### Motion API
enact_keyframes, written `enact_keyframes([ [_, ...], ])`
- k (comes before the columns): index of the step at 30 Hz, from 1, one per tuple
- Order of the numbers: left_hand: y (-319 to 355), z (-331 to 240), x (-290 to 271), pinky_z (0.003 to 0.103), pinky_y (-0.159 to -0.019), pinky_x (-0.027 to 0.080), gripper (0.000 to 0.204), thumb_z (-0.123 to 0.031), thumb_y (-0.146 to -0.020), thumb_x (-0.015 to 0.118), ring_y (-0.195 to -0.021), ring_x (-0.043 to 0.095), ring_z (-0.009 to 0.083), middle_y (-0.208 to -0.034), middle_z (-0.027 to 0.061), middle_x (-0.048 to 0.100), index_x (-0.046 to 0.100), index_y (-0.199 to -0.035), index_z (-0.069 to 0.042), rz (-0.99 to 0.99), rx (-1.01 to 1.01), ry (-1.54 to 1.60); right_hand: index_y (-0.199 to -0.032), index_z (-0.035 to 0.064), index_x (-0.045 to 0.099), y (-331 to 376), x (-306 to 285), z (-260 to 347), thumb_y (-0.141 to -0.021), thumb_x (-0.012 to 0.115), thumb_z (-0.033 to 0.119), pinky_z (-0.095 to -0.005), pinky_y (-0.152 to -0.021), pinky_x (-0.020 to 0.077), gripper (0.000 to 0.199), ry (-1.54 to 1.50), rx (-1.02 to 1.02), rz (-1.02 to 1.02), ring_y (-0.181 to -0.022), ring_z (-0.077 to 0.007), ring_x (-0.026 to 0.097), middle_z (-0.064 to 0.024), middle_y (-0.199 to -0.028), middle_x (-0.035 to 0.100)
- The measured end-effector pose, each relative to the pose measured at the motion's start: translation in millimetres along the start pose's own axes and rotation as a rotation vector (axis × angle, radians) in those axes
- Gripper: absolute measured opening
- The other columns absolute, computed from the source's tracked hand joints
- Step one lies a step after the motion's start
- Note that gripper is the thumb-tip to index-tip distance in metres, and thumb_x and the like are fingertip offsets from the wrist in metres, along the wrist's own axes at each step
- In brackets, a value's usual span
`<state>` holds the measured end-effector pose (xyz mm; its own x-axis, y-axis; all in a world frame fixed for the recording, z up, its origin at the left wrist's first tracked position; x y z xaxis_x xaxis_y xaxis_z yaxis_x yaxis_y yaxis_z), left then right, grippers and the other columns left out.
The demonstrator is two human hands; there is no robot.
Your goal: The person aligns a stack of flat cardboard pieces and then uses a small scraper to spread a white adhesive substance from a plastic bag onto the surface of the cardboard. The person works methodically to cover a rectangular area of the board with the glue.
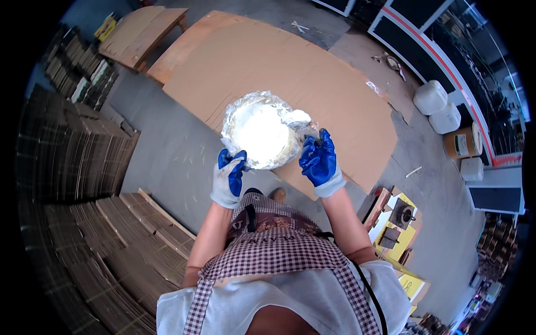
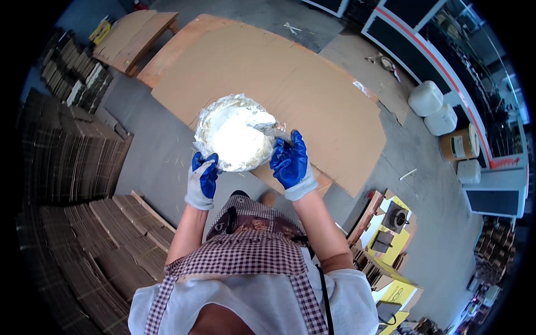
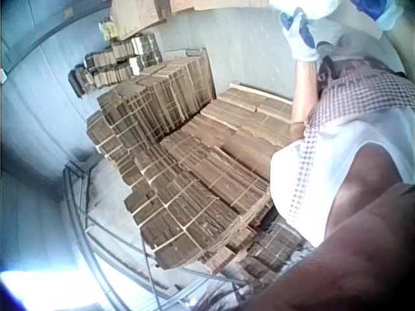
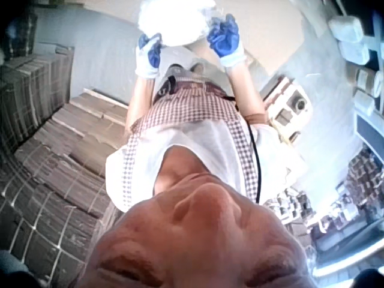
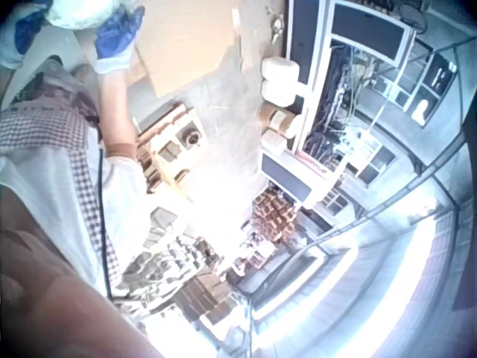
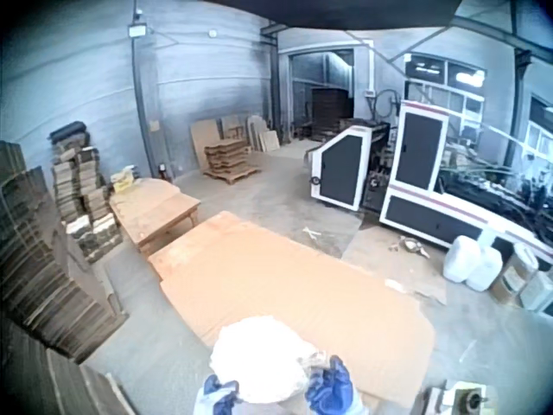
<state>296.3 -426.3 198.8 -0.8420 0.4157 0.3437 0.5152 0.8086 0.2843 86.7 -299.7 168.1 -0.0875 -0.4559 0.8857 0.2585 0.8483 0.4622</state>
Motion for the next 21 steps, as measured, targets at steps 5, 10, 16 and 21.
enact_keyframes([
  [5,-38.7,23.8,-14.0,0.033,-0.081,0.055,0.027,-0.006,-0.093,0.06,-0.096,0.066,0.0198,-0.111,0.0086,0.067,0.059,-0.12,-0.003,0.119,-0.073,0.23,-0.103,0.0078,0.066,14.7,39.8,-10.5,-0.096,0.071,0.038,-0.0224,-0.058,0.0572,0.032,-0.055,-0.171,0.045,-0.069,-0.0121,0.067,-0.0042,-0.084,0.07],
  [10,-89.8,64.6,-13.8,0.047,-0.1,0.055,0.044,-0.011,-0.093,0.059,-0.124,0.062,0.0309,-0.136,0.0137,0.06,0.053,-0.137,-0.005,0.321,-0.113,0.377,-0.105,0.0076,0.066,29.3,-2.8,0.2,-0.097,0.068,0.045,-0.0185,-0.051,0.0473,0.038,-0.033,-0.245,0.155,-0.062,-0.0094,0.062,-0.0028,-0.082,0.068],
  [16,-146.2,80.1,-10.1,0.047,-0.094,0.059,0.052,-0.01,-0.091,0.06,-0.12,0.064,0.0307,-0.136,0.0156,0.061,0.051,-0.141,-0.002,0.401,-0.006,0.369,-0.105,0.0088,0.067,95.7,-122.1,20.1,-0.098,0.064,0.048,-0.0209,-0.05,0.0434,0.04,0.07,-0.614,0.008,-0.059,-0.0082,0.058,0.001,-0.079,0.066],
  [21,-249.7,91.2,2.0,0.049,-0.105,0.051,0.061,-0.016,-0.092,0.069,-0.127,0.059,0.0298,-0.143,0.0151,0.057,0.046,-0.147,-0.002,0.591,0.104,0.351,-0.102,0.0107,0.067,127.7,-182.0,21.9,-0.099,0.062,0.05,-0.0241,-0.051,0.0446,0.04,-0.122,-0.812,-0.226,-0.059,-0.0092,0.058,0.0012,-0.078,0.066],
])
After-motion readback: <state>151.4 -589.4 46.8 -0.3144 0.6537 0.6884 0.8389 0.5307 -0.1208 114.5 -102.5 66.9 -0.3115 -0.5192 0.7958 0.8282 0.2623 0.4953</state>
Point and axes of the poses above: each hand's wrist, its own y-axis away from the middle knuckle, its own x-axis out of the palm, z = x × y, the point moved 9 cm from there along -y, towards the middle knuckle
